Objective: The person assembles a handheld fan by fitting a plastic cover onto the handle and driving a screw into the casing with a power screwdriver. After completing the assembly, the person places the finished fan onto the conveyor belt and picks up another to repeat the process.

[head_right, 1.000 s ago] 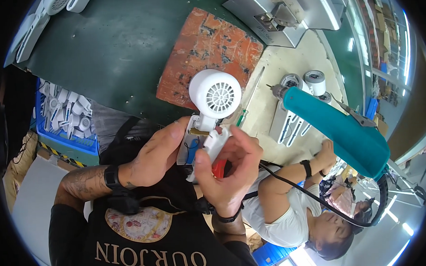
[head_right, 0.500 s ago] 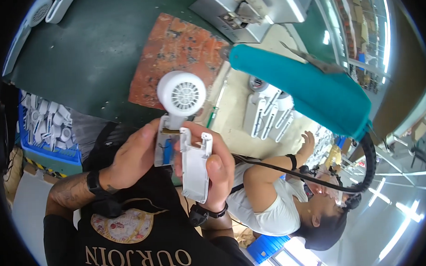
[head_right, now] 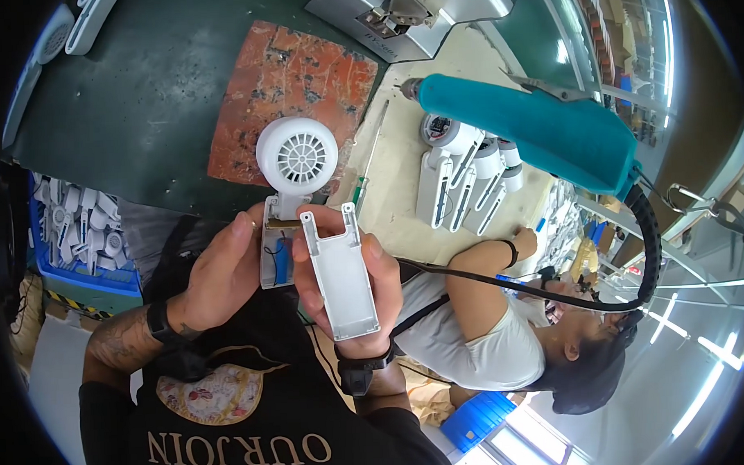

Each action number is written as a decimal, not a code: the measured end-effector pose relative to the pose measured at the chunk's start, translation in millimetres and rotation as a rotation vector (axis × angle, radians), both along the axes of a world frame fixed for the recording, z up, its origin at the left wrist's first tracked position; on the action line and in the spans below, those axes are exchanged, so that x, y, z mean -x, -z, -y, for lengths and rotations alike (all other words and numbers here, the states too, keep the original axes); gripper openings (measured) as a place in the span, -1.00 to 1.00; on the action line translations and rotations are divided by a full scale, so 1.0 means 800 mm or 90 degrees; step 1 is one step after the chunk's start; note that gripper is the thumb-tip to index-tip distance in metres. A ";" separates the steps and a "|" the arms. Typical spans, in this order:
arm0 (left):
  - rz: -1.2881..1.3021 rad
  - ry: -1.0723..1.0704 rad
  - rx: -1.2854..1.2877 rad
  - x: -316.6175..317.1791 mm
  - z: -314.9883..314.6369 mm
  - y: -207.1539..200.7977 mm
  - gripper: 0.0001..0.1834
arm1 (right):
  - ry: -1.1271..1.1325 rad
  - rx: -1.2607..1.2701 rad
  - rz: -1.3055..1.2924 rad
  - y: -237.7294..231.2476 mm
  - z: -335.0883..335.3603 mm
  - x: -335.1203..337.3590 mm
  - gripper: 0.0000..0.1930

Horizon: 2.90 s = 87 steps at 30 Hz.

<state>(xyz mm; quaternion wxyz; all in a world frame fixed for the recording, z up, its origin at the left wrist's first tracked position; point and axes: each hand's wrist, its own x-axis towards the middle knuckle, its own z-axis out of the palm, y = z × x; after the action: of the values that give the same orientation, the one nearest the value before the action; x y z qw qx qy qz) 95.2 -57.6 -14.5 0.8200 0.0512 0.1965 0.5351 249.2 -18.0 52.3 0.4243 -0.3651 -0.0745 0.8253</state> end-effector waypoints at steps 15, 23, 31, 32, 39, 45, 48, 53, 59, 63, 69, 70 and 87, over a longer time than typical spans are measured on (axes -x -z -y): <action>0.022 0.018 0.037 -0.003 0.003 -0.001 -0.46 | -0.177 -0.628 0.910 0.009 0.008 0.010 -0.36; -0.037 0.017 -0.018 -0.003 0.004 -0.001 -0.47 | -0.208 -0.654 1.020 0.016 0.010 0.023 -0.41; -0.103 -0.009 -0.001 -0.007 0.005 -0.002 -0.50 | -0.217 -0.601 0.940 0.015 0.010 0.014 -0.43; -0.132 -0.006 -0.002 -0.010 0.008 0.003 -0.51 | -0.220 -0.601 0.938 0.015 0.010 0.013 -0.43; -0.417 -0.038 -0.182 0.003 0.004 -0.004 -0.53 | -0.186 -0.564 0.813 0.016 0.016 0.014 -0.48; -0.418 -0.040 -0.175 0.006 0.003 -0.009 -0.49 | -0.178 -0.543 0.823 0.019 0.018 0.018 -0.49; -0.404 -0.039 -0.168 0.005 0.000 -0.011 -0.49 | -0.186 -0.550 0.825 0.019 0.016 0.017 -0.49; -0.366 -0.026 -0.128 0.003 -0.003 -0.014 -0.49 | -0.175 -0.564 0.826 0.023 0.019 0.018 -0.49; -0.417 -0.035 -0.194 0.005 -0.002 -0.005 -0.49 | -0.147 -0.566 0.775 0.033 0.019 0.014 -0.42; -0.331 -0.035 -0.085 0.008 -0.006 -0.020 -0.57 | -0.146 -0.539 0.773 0.038 0.020 0.014 -0.39; -0.517 -0.012 -0.117 0.014 -0.018 -0.028 -0.55 | -0.161 -0.647 0.885 0.042 0.026 0.020 -0.25; -0.521 -0.007 -0.124 0.020 -0.019 -0.026 -0.55 | -0.178 -0.675 0.917 0.043 0.029 0.022 -0.24; -0.194 -0.029 -0.039 0.050 -0.022 -0.025 -0.24 | -0.302 -0.662 0.663 0.040 0.024 0.042 -0.72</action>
<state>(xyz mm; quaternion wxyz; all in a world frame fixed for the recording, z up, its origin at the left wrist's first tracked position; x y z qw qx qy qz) 55.0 -39.8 5.3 0.7666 0.1519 0.3032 0.5453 215.7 -37.5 20.0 0.2635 -0.4341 -0.7187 0.4749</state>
